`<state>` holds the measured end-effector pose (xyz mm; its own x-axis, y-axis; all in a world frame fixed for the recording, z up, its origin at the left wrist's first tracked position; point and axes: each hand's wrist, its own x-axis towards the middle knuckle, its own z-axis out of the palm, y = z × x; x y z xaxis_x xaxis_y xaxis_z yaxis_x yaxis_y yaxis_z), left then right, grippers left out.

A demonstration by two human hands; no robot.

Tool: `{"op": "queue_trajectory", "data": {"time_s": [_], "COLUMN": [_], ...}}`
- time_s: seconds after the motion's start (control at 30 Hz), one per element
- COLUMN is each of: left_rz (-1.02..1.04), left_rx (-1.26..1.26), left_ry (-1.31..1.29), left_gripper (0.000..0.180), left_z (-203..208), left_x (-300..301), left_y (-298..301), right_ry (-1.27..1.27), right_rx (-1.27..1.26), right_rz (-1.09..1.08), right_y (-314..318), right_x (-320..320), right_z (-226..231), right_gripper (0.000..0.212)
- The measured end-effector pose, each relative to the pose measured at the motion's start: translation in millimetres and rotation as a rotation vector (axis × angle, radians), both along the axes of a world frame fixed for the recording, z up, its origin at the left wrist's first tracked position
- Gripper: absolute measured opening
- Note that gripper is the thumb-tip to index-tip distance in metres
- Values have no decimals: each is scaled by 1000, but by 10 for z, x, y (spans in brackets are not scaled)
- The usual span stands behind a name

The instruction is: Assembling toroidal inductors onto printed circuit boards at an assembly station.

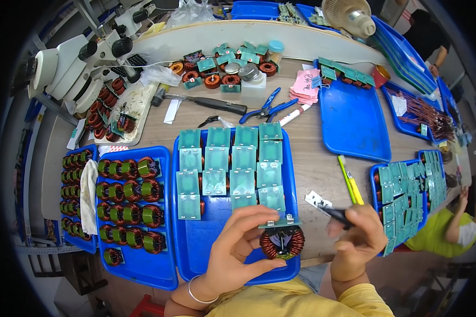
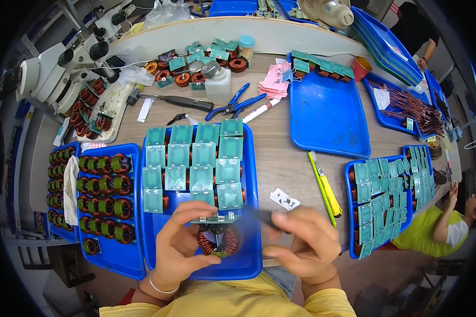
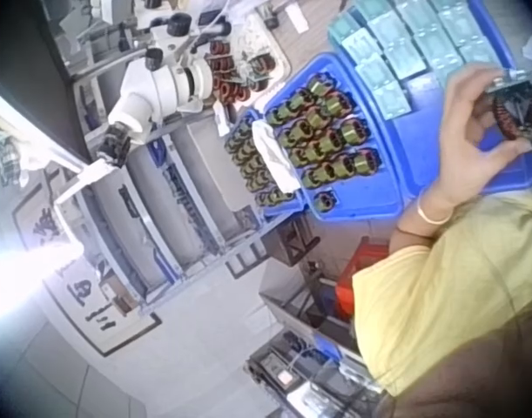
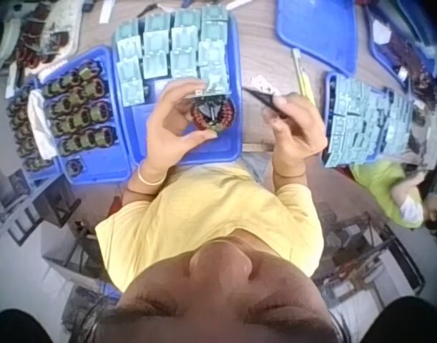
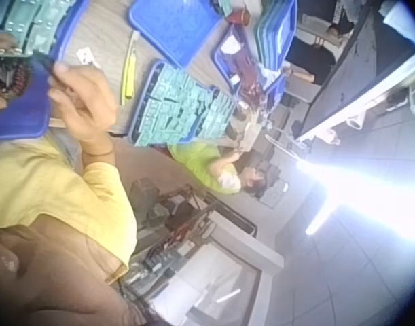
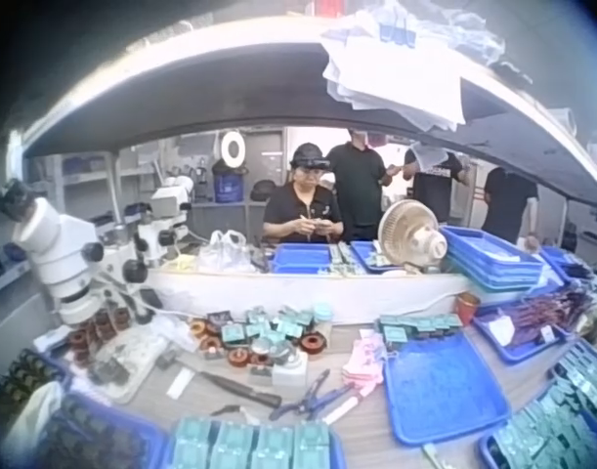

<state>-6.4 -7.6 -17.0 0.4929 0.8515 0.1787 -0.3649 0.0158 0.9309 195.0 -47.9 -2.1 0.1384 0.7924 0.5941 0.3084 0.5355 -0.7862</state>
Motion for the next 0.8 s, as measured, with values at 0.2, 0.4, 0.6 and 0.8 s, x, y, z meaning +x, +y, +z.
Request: {"op": "queue_trajectory", "data": {"time_s": [0.2,0.4,0.6,0.8], "left_rz": [-101,-108,-99,-71], "left_rx": [-156,-180,-166,-210], "left_ry": [-158,-211,-198,-181], "left_gripper": [64,63,61,61], "left_z": [-36,-50,-45,14], "left_x": [2,-4,0,22], "left_y": [-9,-6,1,-24], "right_ry": [-162,-217,-227,-226], "right_rx": [-140,-167,-146,-67], "right_rz": [94,147,174,164], "right_y": [106,87,98,74], "right_x": [-84,-82,-98,-112], "right_z": [27,-10,-31,-36], "right_gripper": [86,92,90,83]}}
